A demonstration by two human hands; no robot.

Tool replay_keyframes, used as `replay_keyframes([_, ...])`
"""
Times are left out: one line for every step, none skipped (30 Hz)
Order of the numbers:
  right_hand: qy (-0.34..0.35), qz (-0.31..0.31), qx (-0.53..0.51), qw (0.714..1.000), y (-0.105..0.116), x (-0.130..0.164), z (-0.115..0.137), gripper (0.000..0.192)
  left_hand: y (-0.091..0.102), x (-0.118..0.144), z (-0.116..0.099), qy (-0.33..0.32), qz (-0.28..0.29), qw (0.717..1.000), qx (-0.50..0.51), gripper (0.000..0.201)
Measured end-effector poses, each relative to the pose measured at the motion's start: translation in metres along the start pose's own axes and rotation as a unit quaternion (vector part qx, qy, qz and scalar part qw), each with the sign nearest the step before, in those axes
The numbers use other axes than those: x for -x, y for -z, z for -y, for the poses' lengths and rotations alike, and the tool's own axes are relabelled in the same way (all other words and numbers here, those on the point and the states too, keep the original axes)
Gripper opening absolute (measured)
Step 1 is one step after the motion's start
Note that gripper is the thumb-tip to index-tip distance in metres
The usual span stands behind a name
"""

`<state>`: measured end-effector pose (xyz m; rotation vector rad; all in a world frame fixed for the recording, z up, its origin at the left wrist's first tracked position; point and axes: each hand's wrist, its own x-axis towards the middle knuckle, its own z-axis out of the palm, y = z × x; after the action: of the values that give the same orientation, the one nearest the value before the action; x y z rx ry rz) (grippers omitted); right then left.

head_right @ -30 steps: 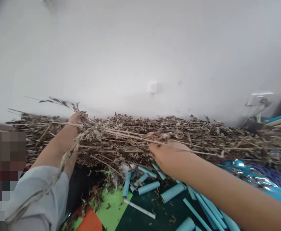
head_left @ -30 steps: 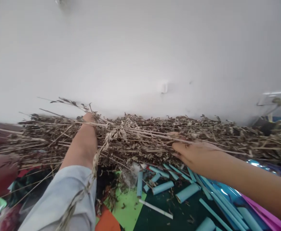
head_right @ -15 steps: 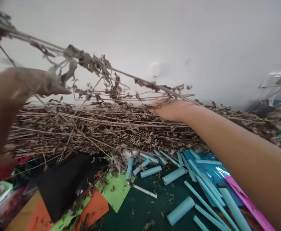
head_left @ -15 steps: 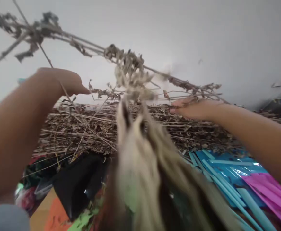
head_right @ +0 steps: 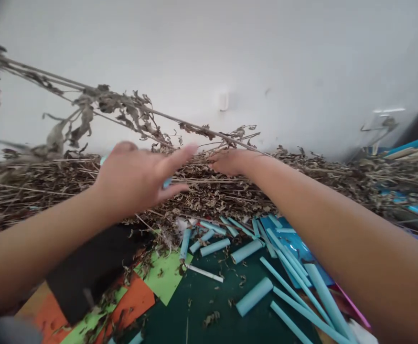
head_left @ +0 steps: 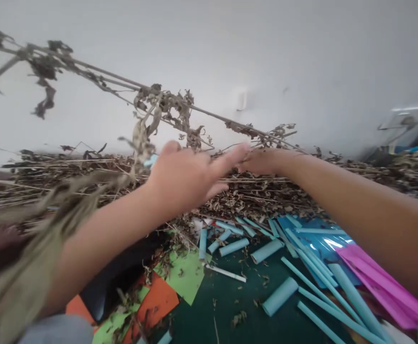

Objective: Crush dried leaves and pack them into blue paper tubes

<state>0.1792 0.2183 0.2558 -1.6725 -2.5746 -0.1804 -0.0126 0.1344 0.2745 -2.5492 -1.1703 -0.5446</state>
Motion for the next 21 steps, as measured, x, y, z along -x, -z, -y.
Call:
replay_keyframes([0.001, 0.006, 0.008, 1.0, -0.001, 0.002, 0.002, 0.033, -0.001, -0.014, 0.003, -0.011, -0.01, 0.998, -0.065, 0.058])
replay_keyframes([0.003, 0.011, 0.016, 1.0, -0.002, 0.004, 0.005, 0.033, -0.002, -0.028, 0.008, -0.015, -0.008, 0.993, -0.121, 0.059])
replay_keyframes([0.006, 0.015, 0.024, 1.0, -0.004, 0.006, 0.007, 0.033, -0.003, -0.041, 0.015, -0.011, -0.001, 0.987, -0.162, 0.059])
replay_keyframes([0.012, 0.018, 0.031, 0.999, -0.007, 0.009, 0.009, 0.033, -0.005, -0.054, 0.023, 0.008, 0.013, 0.983, -0.184, 0.059])
replay_keyframes([0.018, 0.02, 0.037, 0.999, -0.01, 0.012, 0.011, 0.033, -0.007, -0.066, 0.033, 0.03, 0.024, 0.982, -0.188, 0.053])
replay_keyframes([0.024, 0.021, 0.044, 0.999, -0.014, 0.014, 0.013, 0.032, -0.01, -0.077, 0.044, 0.047, 0.026, 0.981, -0.186, 0.046])
replay_keyframes([0.028, 0.023, 0.05, 0.998, -0.018, 0.018, 0.015, 0.031, -0.014, -0.087, 0.056, 0.064, 0.027, 0.981, -0.184, 0.04])
replay_keyframes([0.031, 0.023, 0.055, 0.998, -0.022, 0.021, 0.017, 0.03, -0.018, -0.095, 0.068, 0.084, 0.03, 0.978, -0.188, 0.034])
replay_keyframes([0.032, 0.021, 0.061, 0.997, -0.026, 0.025, 0.02, 0.028, -0.023, -0.101, 0.081, 0.107, 0.034, 0.973, -0.202, 0.029])
replay_keyframes([0.031, 0.021, 0.066, 0.997, -0.028, 0.03, 0.024, 0.027, -0.028, -0.106, 0.093, 0.119, 0.056, 0.968, -0.212, 0.025])
replay_keyframes([0.03, 0.02, 0.069, 0.997, -0.031, 0.037, 0.029, 0.025, -0.033, -0.109, 0.105, 0.152, 0.095, 0.96, -0.217, 0.021])
replay_keyframes([0.027, 0.022, 0.069, 0.997, -0.032, 0.044, 0.034, 0.025, -0.037, -0.111, 0.117, 0.162, 0.109, 0.956, -0.217, 0.02])
replay_keyframes([0.023, 0.035, 0.065, 0.997, -0.033, 0.053, 0.039, 0.025, -0.042, -0.112, 0.127, 0.17, 0.116, 0.954, -0.216, 0.019])
replay_keyframes([0.02, 0.042, 0.054, 0.997, -0.034, 0.064, 0.045, 0.026, -0.047, -0.112, 0.137, 0.186, 0.118, 0.951, -0.216, 0.016])
replay_keyframes([0.019, 0.066, 0.041, 0.997, -0.034, 0.075, 0.049, 0.026, -0.051, -0.111, 0.146, 0.194, 0.123, 0.95, -0.211, 0.015])
replay_keyframes([0.021, 0.092, 0.018, 0.995, -0.035, 0.087, 0.052, 0.026, -0.056, -0.109, 0.154, 0.2, 0.128, 0.95, -0.202, 0.013])
replay_keyframes([0.05, 0.093, -0.005, 0.994, -0.034, 0.098, 0.054, 0.026, -0.061, -0.108, 0.16, 0.205, 0.131, 0.951, -0.192, 0.011])
replay_keyframes([0.062, 0.094, -0.013, 0.994, -0.034, 0.107, 0.053, 0.024, -0.066, -0.107, 0.166, 0.209, 0.135, 0.952, -0.179, 0.01])
replay_keyframes([0.076, 0.091, -0.023, 0.993, -0.032, 0.114, 0.051, 0.022, -0.071, -0.107, 0.17, 0.211, 0.138, 0.953, -0.166, 0.009])
replay_keyframes([0.083, 0.086, -0.028, 0.992, -0.029, 0.118, 0.046, 0.02, -0.075, -0.107, 0.173, 0.211, 0.142, 0.955, -0.15, 0.008])
replay_keyframes([0.082, 0.083, -0.032, 0.993, -0.025, 0.118, 0.04, 0.019, -0.078, -0.108, 0.174, 0.211, 0.145, 0.957, -0.134, 0.009])
